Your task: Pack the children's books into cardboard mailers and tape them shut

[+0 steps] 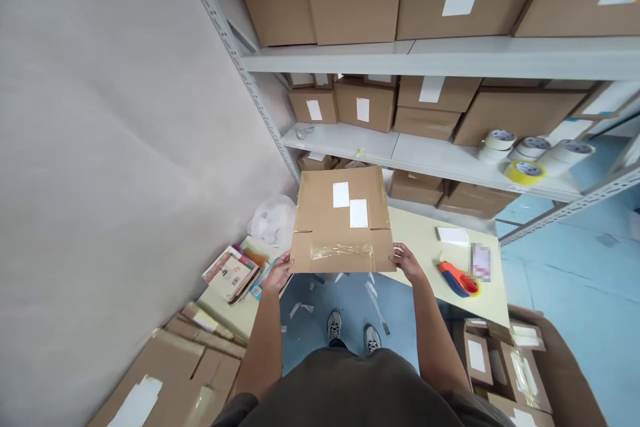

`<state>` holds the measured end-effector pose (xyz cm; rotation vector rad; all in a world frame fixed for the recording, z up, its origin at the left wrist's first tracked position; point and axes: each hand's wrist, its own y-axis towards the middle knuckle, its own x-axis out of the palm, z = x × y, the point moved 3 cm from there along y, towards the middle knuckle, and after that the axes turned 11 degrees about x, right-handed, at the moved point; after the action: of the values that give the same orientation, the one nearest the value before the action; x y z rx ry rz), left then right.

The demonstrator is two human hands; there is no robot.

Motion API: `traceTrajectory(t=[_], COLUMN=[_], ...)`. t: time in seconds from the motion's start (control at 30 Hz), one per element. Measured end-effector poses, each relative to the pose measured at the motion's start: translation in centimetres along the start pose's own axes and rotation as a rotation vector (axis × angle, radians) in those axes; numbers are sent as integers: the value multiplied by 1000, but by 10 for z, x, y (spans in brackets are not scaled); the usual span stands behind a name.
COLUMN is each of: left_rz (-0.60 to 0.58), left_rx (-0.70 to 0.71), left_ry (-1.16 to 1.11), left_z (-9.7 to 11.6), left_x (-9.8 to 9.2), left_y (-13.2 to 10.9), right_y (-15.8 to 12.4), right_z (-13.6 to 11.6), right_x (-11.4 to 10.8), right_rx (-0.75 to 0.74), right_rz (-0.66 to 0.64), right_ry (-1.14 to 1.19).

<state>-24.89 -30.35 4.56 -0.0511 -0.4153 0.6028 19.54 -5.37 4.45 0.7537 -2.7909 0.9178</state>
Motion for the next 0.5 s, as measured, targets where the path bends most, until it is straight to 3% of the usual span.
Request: traceTrajectory(t=[0.13,0.27,0.37,0.5], left_rz=[-175,-288,-331,-354], left_rx=[-151,-260,-315,-305], left_ry=[7,46,112,186], left_z=[-2,-1,4,8], left_x=[-14,-21,-9,23], left_y=[41,97,143,191], right_y=[-9,-9,-5,-2], right_z=[8,15,18,23], right_x=[3,11,17,24], right_rx=[8,7,1,13], right_rz=[56,125,208,296], right_ry=[41,79,97,123])
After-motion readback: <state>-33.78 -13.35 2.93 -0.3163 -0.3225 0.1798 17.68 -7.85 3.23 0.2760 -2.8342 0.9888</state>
